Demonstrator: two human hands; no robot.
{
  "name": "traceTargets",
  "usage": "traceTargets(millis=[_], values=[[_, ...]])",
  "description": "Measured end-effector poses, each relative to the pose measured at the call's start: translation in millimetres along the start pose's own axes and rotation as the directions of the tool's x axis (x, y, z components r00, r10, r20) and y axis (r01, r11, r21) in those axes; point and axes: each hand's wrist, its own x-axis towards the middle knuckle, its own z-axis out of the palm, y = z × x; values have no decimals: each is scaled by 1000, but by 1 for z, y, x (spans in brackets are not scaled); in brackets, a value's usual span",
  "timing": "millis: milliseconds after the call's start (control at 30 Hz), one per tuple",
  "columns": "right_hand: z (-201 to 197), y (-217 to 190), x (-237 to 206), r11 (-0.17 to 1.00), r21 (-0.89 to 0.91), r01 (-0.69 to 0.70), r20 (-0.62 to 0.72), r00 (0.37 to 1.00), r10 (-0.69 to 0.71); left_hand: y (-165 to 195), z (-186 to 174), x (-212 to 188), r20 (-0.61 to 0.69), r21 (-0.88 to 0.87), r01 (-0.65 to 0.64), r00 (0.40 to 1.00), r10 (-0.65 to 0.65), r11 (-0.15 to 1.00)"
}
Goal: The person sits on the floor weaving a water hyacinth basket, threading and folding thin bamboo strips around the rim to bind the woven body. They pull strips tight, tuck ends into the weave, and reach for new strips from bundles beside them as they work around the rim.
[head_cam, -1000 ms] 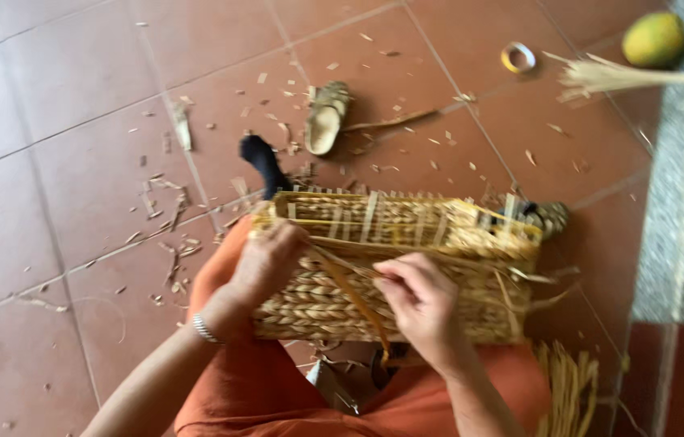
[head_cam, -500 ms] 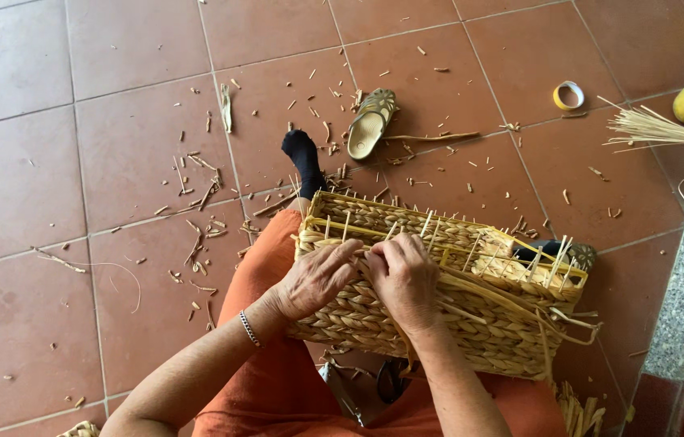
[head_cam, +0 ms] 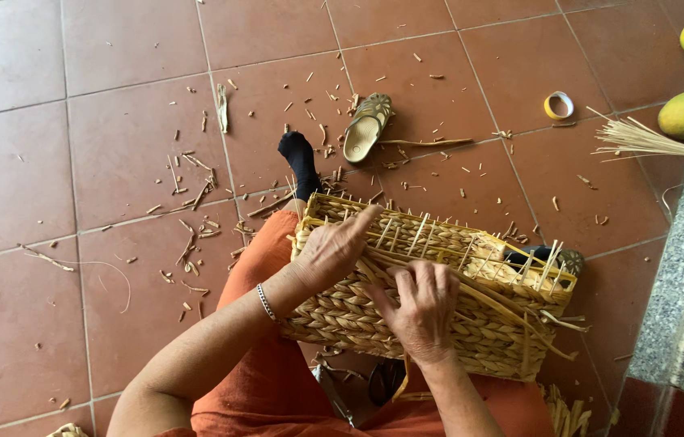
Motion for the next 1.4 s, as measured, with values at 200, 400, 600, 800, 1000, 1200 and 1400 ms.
traceTargets(millis=[200,400,600,800,1000,1200,1400], values=[[7,2,-24,976,203,-84,194,980,44,12,2,16,415,339,57,887,-203,939],[-32,19,4,936,230,-267,361,916,173,-5,0,16,12,-316,-115,992,125,942],[-35,12,41,969,245,42,29,998,-51,-8,-11,10,273,-418,-47,946,175,907],[-24,41,52,682,529,-505,440,850,289,6,0,6,283,-180,-4,957,56,984],[-11,51,38,913,283,-294,344,920,189,15,11,-4,-70,-105,-156,986,149,982],[21,43,26,969,240,-60,154,988,23,9,1,-20,-96,-28,-387,919,383,922],[33,52,10,970,142,-199,378,916,133,-3,8,-18,-38,-91,-324,946,322,942]])
